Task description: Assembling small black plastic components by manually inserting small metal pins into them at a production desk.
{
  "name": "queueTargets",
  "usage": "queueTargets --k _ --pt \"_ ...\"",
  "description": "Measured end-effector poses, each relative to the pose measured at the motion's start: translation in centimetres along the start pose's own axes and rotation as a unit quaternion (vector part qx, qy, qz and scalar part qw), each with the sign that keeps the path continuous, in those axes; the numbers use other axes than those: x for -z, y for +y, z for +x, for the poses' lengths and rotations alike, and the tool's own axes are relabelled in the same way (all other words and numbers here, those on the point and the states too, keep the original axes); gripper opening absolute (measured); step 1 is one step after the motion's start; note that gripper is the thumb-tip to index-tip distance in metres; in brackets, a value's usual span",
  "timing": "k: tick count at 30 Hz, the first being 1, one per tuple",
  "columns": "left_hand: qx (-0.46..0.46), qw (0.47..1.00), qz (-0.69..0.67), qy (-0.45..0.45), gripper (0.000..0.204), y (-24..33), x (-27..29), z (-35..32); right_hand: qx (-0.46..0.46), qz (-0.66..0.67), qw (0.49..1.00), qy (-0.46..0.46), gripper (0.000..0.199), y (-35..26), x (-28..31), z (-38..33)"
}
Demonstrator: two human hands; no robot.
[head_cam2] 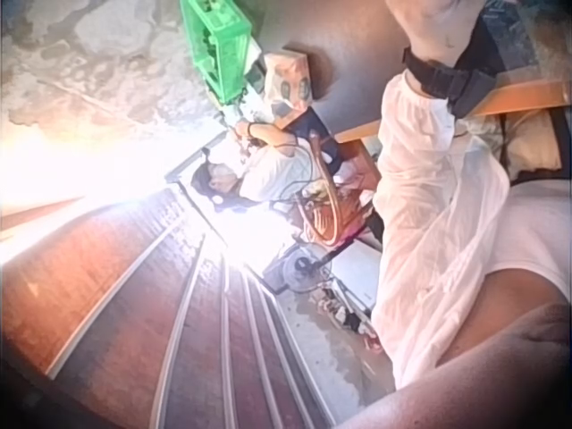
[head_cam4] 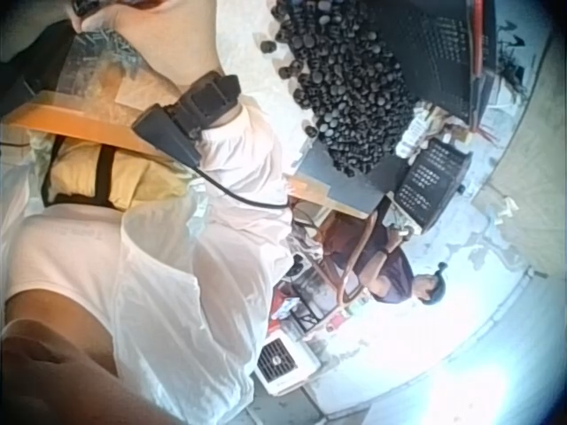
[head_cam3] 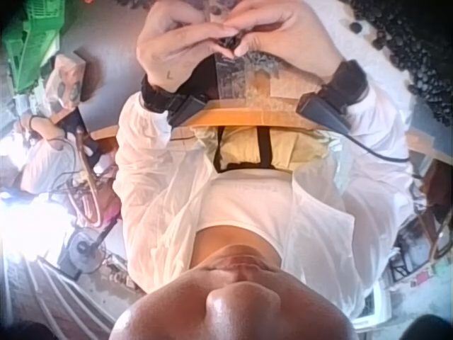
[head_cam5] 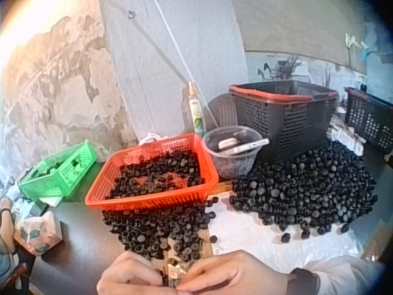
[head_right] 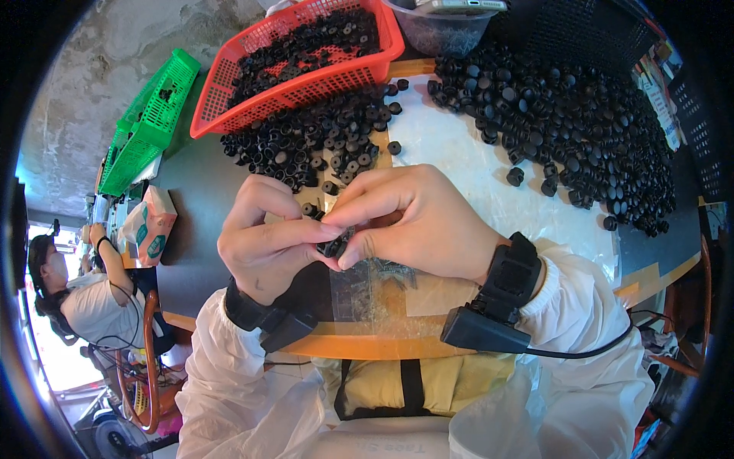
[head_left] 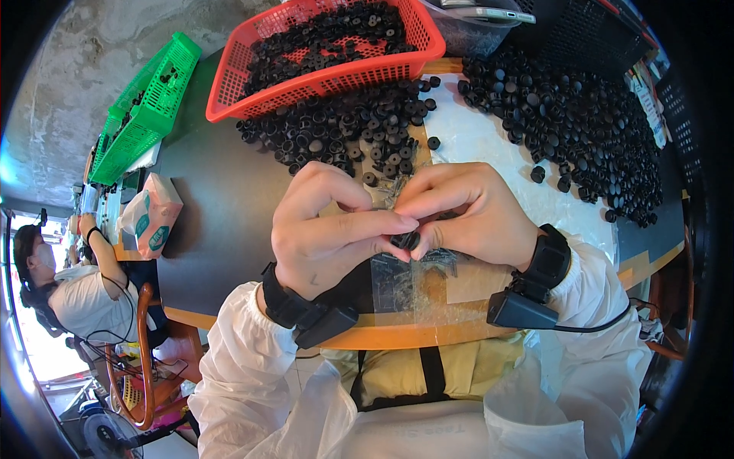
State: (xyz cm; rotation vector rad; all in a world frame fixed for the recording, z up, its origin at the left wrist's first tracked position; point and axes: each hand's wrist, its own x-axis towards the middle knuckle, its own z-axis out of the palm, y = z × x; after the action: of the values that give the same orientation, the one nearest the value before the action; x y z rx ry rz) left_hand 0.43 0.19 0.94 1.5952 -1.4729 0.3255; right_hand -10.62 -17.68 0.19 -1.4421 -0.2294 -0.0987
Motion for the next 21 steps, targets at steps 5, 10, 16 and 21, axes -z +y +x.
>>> queueTargets --k 5,10,16,21 --pt "-0.078 0.996 0.035 0.013 0.034 0.4 -0.1 0.4 -0.022 0.085 0.996 0.0 0.031 -0.1 -0.1 -0.2" --pt "-0.047 0.998 0.029 -0.037 0.013 1.2 0.4 0.5 -0.036 0.068 0.997 0.002 0.028 -0.4 -0.1 -0.2" --pt "-0.11 0.991 0.018 -0.07 0.026 0.8 0.6 0.3 -0.046 0.029 0.999 0.001 0.026 -0.1 -0.3 -0.3" --pt "-0.013 1.0 0.009 0.013 0.02 0.7 0.1 -0.1 0.007 -0.048 0.999 -0.006 0.029 -1.0 -0.1 0.0"
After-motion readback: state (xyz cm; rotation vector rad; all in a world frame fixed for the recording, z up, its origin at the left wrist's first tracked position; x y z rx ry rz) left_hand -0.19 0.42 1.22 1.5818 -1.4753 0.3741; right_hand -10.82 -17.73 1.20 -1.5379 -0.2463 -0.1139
